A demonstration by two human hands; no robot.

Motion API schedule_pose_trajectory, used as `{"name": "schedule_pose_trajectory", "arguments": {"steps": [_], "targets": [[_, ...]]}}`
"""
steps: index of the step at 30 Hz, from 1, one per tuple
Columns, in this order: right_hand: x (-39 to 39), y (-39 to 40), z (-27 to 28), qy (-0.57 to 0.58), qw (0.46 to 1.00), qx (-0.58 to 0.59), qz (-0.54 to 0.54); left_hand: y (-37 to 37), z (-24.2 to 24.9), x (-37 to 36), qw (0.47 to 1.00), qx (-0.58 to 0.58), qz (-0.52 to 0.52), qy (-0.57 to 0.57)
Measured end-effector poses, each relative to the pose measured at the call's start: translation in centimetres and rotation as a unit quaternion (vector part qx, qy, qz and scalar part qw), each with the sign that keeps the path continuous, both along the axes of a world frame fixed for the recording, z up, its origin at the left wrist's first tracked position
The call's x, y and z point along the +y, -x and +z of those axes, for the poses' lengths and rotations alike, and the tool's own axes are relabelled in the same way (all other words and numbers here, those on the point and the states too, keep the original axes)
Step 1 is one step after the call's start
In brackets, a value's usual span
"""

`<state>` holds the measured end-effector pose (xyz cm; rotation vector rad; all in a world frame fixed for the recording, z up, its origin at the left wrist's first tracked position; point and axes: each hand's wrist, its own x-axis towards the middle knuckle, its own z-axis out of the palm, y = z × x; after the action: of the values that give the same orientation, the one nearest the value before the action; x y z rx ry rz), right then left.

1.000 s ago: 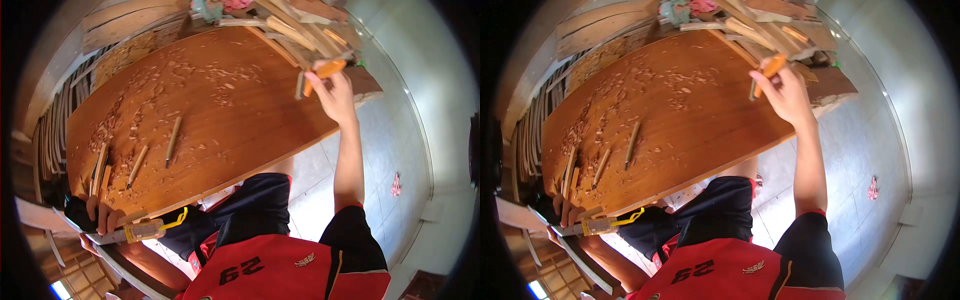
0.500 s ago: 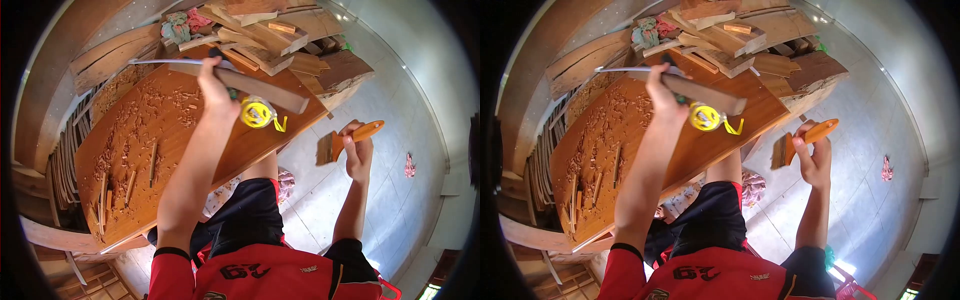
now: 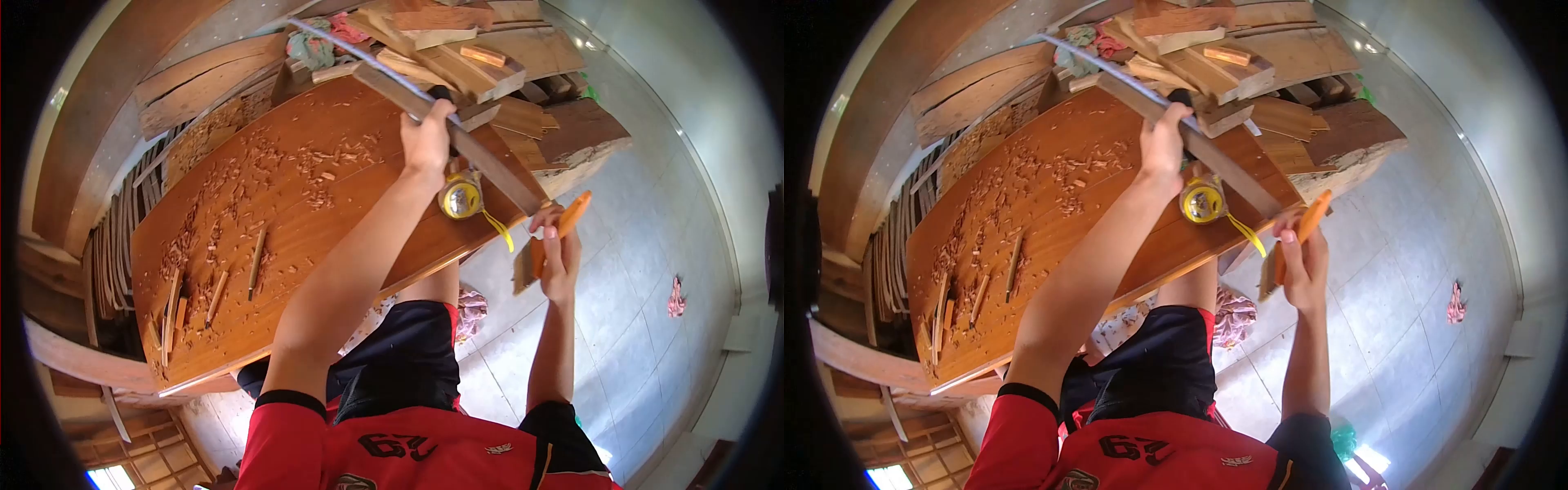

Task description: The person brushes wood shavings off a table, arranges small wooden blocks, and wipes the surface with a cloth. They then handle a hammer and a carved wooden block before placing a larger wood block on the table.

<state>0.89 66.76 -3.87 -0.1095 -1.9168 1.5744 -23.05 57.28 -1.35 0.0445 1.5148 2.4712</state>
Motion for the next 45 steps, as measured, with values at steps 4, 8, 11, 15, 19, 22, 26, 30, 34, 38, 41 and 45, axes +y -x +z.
{"name": "schedule_pose_trajectory", "arguments": {"steps": [4, 8, 11, 15, 19, 22, 26, 30, 34, 38, 41, 45], "targets": [[-1.5, 1.5, 0.2, 0.07, 0.997, 0.003, -0.016, -0.2, 1.2, -1.9, 0.998, 0.056, 0.011, -0.028], [-2.8, 1.7, 0.3, 0.051, 0.995, -0.081, -0.027, -0.6, 4.7, -4.1, 0.99, 0.135, -0.021, 0.036], [-4.3, 1.8, -0.4, 0.039, 0.995, -0.095, 0.014, -0.5, 5.8, -4.2, 0.942, 0.282, -0.045, 0.179], [-4.4, 0.7, -1.1, 0.153, 0.984, -0.089, -0.021, -3.2, 9.3, -3.9, 0.782, 0.418, -0.071, 0.456], [-3.0, 0.0, -1.7, 0.237, 0.968, 0.018, -0.08, -6.0, 11.0, -1.2, 0.657, 0.467, -0.143, 0.574], [-2.2, 0.9, -1.4, 0.282, 0.951, 0.047, -0.117, -6.4, 11.1, 1.8, 0.585, 0.485, -0.2, 0.618], [-1.9, 2.2, -0.5, 0.305, 0.942, 0.084, -0.111, -6.9, 8.8, 5.7, 0.449, 0.516, -0.274, 0.676], [-1.6, 2.0, -1.6, 0.307, 0.943, 0.051, -0.119, -6.1, 5.7, 7.6, 0.408, 0.466, -0.33, 0.712], [-0.6, 1.0, -3.4, 0.315, 0.94, 0.041, -0.121, -4.6, 3.7, 7.8, 0.449, 0.432, -0.341, 0.704], [-0.1, 0.5, -4.5, 0.316, 0.941, 0.028, -0.115, -4.0, 1.5, 6.2, 0.509, 0.415, -0.328, 0.678], [-0.1, 0.9, -4.9, 0.312, 0.944, 0.023, -0.106, -3.7, 1.4, 5.2, 0.514, 0.408, -0.324, 0.681], [-0.2, 1.1, -4.9, 0.306, 0.947, 0.013, -0.103, -3.8, 2.0, 3.2, 0.525, 0.401, -0.327, 0.675]]}}
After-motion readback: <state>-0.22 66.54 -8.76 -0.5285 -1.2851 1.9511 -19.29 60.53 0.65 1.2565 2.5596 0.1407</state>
